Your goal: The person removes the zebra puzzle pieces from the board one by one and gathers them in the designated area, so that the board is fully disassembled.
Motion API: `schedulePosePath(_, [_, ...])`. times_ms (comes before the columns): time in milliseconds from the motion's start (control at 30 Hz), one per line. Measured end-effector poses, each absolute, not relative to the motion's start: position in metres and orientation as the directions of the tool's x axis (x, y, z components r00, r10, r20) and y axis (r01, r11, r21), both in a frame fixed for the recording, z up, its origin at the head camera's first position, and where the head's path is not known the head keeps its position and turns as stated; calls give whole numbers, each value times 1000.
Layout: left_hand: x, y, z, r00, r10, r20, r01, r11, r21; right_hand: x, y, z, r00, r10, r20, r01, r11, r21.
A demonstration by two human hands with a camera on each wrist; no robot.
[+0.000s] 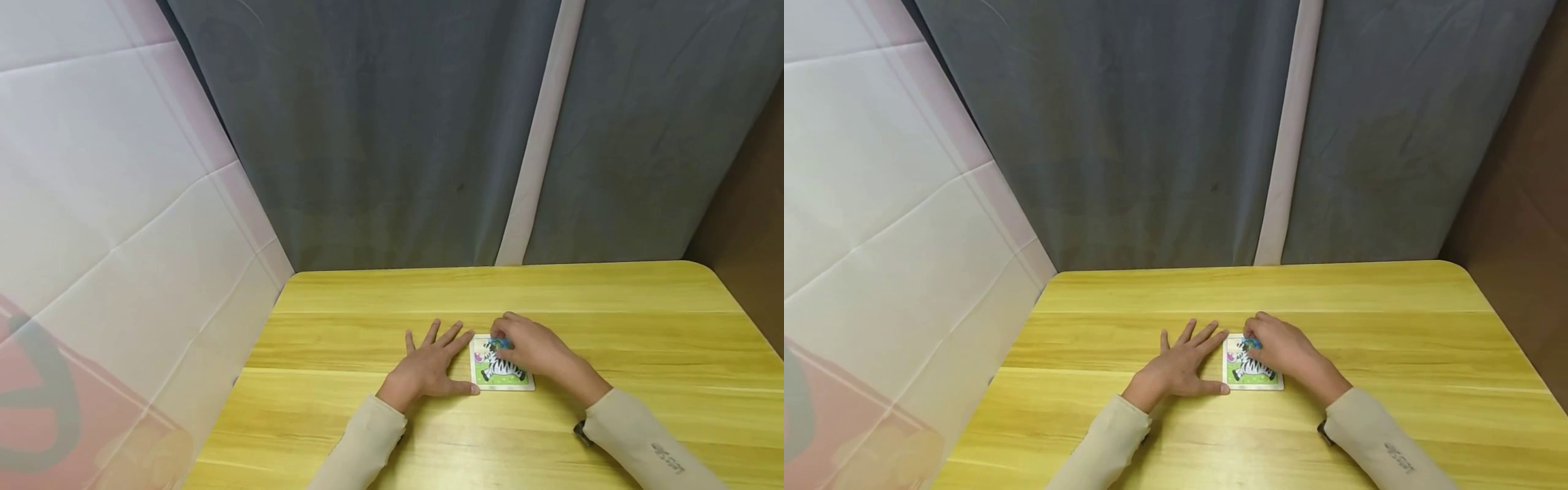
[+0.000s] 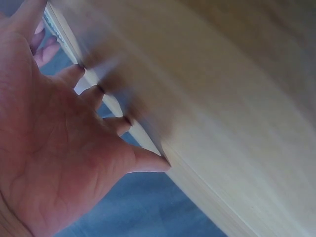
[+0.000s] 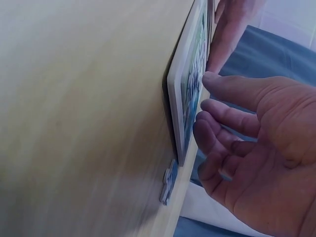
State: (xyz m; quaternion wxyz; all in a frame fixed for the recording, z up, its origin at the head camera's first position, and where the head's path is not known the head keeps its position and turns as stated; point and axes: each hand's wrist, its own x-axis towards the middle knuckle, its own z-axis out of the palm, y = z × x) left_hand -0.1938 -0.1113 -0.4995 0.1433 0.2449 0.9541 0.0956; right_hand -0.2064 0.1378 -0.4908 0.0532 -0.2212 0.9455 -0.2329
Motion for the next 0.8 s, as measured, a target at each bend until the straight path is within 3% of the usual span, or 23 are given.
schedulePosePath(467, [-192,-112,-499,-841,495,-220,443,862,247,-205,132,-491,-902,-431,-16,-390,831,-397])
schedulePosePath(800, [-193,-113,-495,-843,483,-239,427,869,248,-212,128,-485,-892,-446,-76,-364,808,-464])
